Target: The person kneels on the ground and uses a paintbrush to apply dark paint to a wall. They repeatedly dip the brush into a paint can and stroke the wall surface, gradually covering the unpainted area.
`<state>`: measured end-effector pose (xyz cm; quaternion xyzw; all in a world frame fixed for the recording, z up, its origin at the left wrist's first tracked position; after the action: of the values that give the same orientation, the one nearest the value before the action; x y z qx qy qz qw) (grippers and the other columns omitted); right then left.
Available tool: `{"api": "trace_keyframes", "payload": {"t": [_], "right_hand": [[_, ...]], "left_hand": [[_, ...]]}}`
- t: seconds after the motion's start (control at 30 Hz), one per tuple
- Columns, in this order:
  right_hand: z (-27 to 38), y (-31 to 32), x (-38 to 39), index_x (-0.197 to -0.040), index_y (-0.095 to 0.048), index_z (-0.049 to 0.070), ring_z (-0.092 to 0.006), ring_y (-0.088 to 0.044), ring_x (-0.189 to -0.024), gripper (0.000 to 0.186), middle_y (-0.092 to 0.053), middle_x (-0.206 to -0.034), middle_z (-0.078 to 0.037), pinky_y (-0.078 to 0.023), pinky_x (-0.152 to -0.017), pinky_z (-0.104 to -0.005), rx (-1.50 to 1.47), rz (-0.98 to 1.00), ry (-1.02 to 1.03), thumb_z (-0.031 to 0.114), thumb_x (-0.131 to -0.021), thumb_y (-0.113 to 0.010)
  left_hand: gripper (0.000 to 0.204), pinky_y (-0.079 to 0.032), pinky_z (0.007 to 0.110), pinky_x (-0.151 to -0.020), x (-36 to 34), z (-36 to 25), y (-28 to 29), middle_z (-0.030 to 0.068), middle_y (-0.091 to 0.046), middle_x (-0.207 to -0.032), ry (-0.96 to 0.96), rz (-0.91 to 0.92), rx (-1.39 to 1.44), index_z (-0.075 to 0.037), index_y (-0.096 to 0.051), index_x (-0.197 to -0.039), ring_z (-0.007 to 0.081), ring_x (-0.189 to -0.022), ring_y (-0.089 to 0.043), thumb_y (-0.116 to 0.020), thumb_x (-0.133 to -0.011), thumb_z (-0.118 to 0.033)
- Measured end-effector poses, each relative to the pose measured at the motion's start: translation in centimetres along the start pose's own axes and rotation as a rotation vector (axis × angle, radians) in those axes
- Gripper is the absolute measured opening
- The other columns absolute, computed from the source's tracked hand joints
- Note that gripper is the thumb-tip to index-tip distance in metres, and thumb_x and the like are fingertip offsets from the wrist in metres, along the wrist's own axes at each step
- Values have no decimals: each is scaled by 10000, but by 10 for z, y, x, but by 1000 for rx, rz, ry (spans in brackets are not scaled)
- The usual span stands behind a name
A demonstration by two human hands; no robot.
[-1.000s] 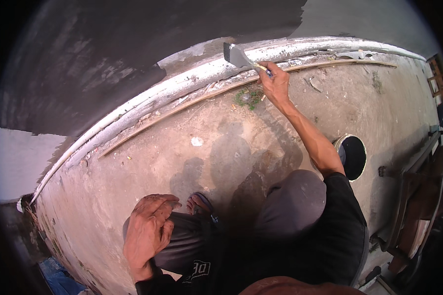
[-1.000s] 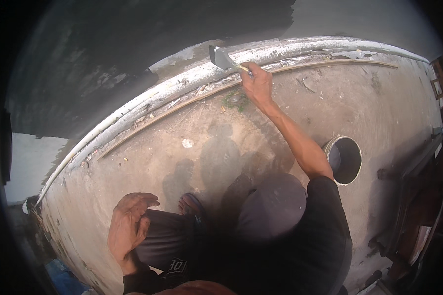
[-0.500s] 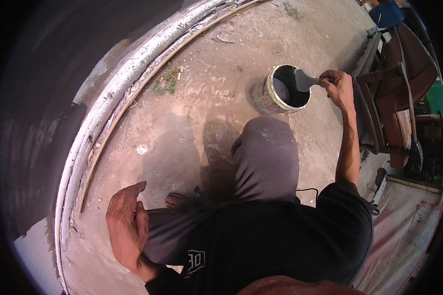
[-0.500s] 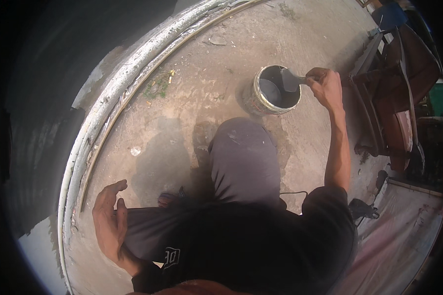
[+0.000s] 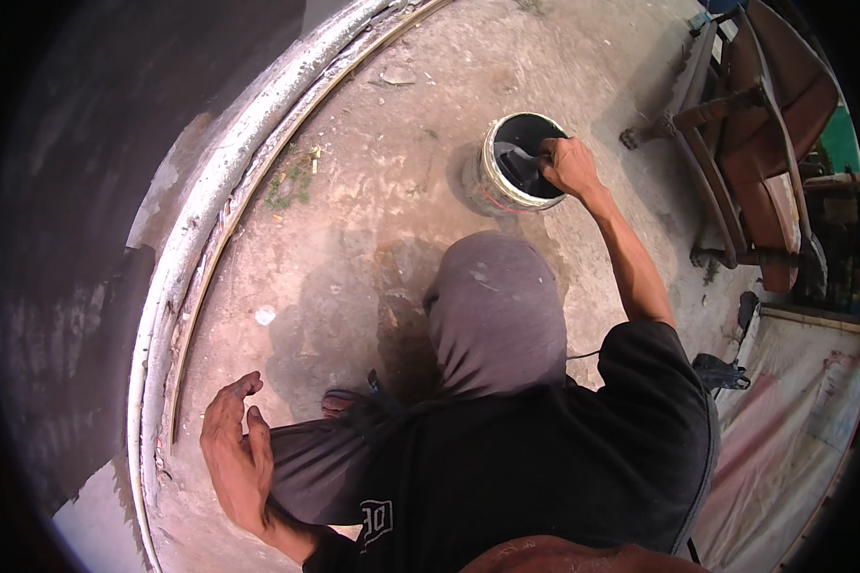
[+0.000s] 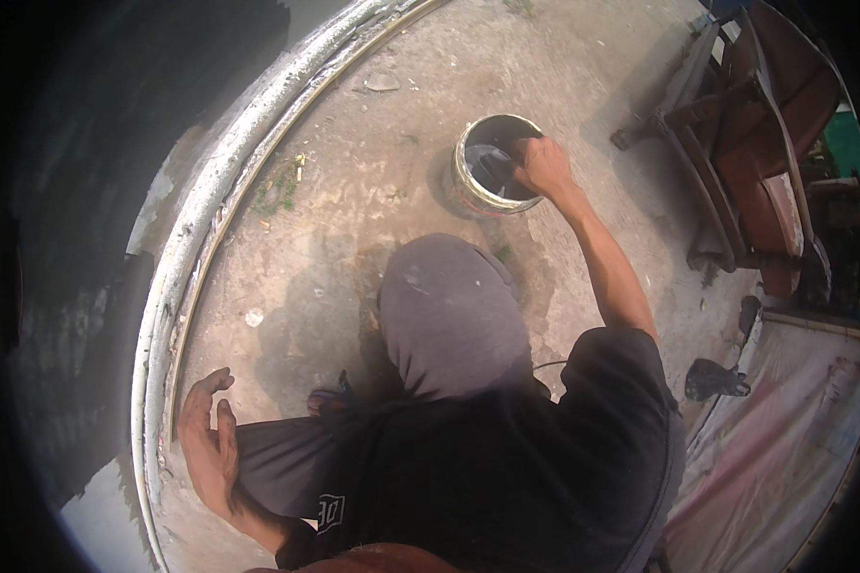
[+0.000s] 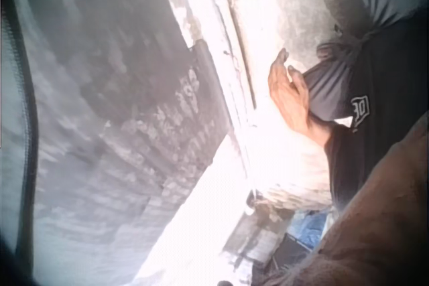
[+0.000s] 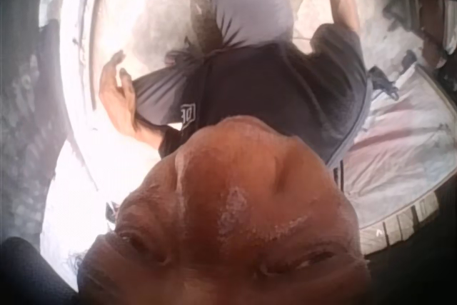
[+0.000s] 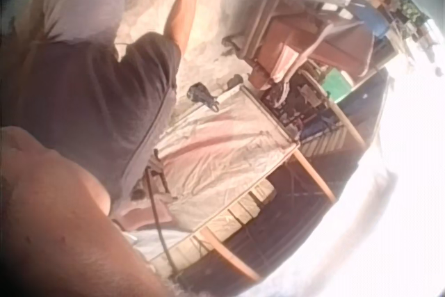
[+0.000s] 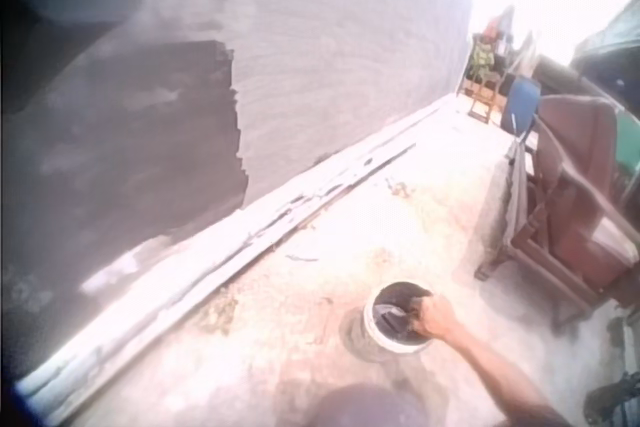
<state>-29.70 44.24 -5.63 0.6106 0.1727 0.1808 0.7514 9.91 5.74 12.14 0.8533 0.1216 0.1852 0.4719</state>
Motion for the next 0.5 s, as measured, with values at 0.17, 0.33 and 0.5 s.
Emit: {"api": "trace_keyframes", "payload": {"t": [0.17,0.33,0.5], "right_hand": [[14,40,16,-928,-700,31,-388,-682,-746,200,-689,-775,-196,-535,-640,-467,71,-19,74,90,-743,-651],[5,46,25,-1006,-654,50,-373,-684,-720,217,-666,-796,-165,-527,-596,-472,162,-226,279,67,-790,-644],[7,59,33,-970,-697,32,-351,-698,-707,187,-697,-792,-162,-535,-591,-437,61,-285,122,72,-792,-657]], "left_hand": [[324,-477,448,-963,-2,0,-2,207,-680,-1111,-5,-5,13,18,-650,-1163,392,-1062,-633,-484,-887,-10],[334,-472,456,-970,-4,-2,-1,209,-680,-1113,-2,18,19,21,-652,-1146,405,-1071,-625,-500,-849,33],[334,-463,454,-984,-1,0,0,208,-680,-1120,-5,20,0,18,-655,-1139,409,-1082,-619,-506,-841,40]]}}
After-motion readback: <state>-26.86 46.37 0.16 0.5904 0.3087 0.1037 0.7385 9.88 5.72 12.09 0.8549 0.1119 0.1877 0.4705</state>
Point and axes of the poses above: each hand's wrist, its own x-axis away from the middle knuckle, its own y-axis out of the back of the hand, z = x × y, the point moved 5 cm from there along -x, towards the middle knuckle
